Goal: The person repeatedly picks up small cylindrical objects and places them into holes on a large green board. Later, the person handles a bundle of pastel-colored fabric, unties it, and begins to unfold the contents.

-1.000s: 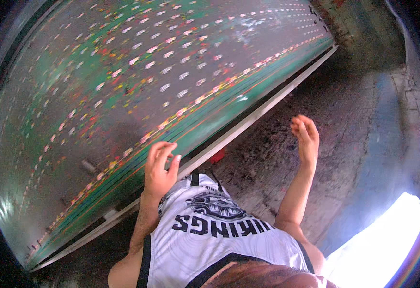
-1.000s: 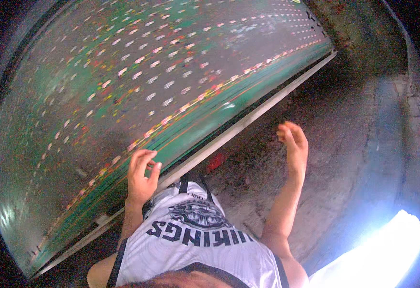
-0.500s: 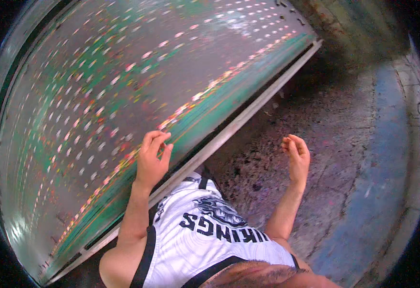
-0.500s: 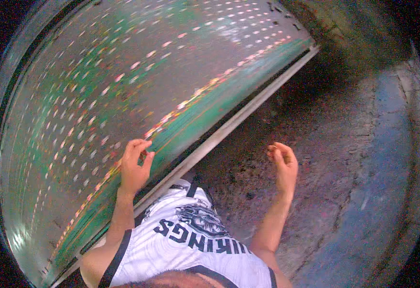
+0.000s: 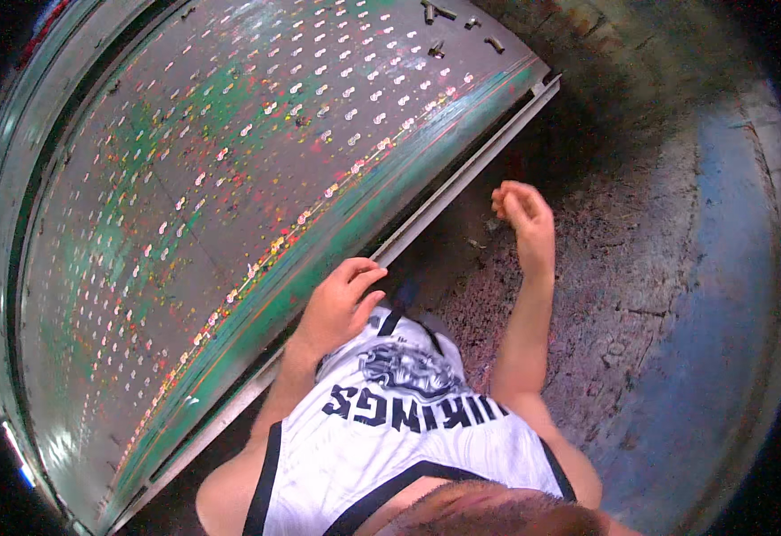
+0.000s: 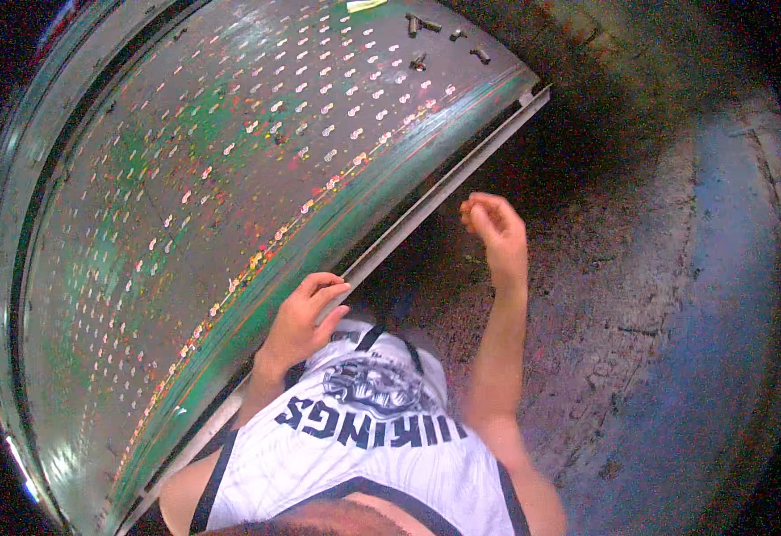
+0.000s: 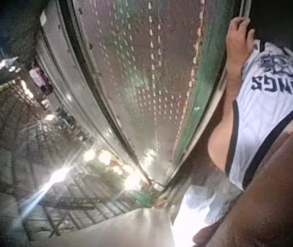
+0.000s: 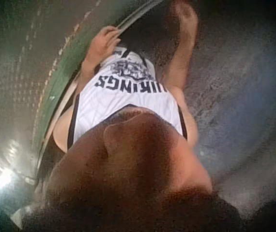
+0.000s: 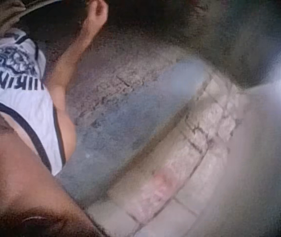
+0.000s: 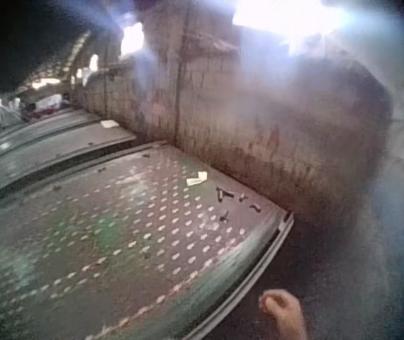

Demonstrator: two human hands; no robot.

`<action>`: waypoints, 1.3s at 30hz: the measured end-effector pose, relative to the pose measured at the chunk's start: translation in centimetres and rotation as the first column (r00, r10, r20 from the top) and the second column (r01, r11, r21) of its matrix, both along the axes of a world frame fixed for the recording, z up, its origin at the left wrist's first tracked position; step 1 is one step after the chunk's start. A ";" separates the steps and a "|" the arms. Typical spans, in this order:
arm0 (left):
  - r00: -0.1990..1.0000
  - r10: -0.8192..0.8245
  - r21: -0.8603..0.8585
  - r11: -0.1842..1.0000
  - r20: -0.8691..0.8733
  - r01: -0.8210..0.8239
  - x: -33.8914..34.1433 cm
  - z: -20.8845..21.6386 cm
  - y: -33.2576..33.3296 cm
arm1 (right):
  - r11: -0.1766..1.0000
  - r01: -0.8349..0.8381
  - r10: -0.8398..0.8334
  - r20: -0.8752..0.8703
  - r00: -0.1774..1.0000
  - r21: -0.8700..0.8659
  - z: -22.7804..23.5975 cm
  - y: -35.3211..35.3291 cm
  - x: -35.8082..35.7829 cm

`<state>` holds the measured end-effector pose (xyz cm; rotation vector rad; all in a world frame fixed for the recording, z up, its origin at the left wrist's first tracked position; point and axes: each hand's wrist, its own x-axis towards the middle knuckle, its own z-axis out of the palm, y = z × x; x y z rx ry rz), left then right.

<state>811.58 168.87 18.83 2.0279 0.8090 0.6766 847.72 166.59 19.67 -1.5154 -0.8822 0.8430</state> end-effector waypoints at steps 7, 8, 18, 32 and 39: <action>0.996 0.085 -0.115 0.989 -0.030 -0.088 7.0 -0.4 2.0 | 0.982 -0.187 0.184 0.219 0.958 -0.007 -0.6 14.0 9.9; 0.993 0.106 -0.111 0.988 -0.053 -0.111 7.4 -0.6 3.0 | 0.984 -0.179 0.177 0.277 0.944 -0.017 -1.1 15.7 11.0; 0.972 0.217 -0.001 0.976 -0.086 -0.218 10.4 -2.7 15.2 | 0.988 -0.048 0.141 0.738 0.660 -0.146 -8.7 32.2 23.3; 0.839 0.541 0.209 0.828 -0.057 -0.520 38.0 -10.1 39.2 | 0.993 -0.064 0.114 0.913 0.391 -0.096 -17.3 54.7 36.5; 0.726 0.433 0.090 0.883 -0.534 -0.461 42.4 -8.9 42.1 | 0.981 -0.085 0.194 0.867 0.460 -0.174 -15.1 62.2 28.4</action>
